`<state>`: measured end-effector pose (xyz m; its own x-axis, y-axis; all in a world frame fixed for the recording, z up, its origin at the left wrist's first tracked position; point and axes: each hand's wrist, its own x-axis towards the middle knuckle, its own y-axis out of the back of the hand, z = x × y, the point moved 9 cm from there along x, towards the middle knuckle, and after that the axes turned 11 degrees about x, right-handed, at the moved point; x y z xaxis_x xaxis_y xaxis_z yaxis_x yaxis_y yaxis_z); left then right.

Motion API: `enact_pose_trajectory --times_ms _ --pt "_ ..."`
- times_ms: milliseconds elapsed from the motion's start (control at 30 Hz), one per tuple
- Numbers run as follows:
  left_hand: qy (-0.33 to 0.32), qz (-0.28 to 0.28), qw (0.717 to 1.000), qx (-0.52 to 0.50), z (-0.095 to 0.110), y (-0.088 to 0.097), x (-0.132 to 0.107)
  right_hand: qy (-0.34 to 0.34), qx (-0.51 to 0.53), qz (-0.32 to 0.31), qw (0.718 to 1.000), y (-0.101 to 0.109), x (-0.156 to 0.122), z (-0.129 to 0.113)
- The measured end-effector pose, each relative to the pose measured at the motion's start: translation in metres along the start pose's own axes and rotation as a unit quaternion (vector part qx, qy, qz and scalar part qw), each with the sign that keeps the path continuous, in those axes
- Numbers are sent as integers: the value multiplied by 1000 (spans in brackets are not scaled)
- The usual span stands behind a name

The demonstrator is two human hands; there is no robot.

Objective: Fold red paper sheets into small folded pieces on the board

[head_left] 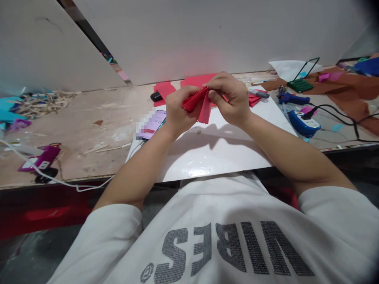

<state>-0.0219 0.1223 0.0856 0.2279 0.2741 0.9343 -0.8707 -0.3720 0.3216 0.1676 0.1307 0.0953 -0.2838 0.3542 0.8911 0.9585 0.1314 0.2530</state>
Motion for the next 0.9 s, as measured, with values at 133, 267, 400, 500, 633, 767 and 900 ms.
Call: enact_pose_trajectory --times_ms 133,267,400,500,633,767,900 --pt "-6 11 1000 1 9 4 6 -11 -48 7 999 3 -2 1" --pt "18 9 1000 -20 14 6 5 50 -54 12 997 2 -6 -12" --pt "-3 37 999 0 25 15 3 6 -92 -1 996 -1 -8 -7" --pt "-32 63 997 12 29 18 4 47 -111 -21 992 -6 -10 -14" --pt "-82 100 991 36 37 23 6 176 -88 -29 980 -11 -15 -35" --pt "-43 88 993 62 36 24 4 116 -97 -29 988 -12 -14 -26" --pt "-12 70 997 44 25 18 -1 6 -94 -25 995 -12 -16 -11"
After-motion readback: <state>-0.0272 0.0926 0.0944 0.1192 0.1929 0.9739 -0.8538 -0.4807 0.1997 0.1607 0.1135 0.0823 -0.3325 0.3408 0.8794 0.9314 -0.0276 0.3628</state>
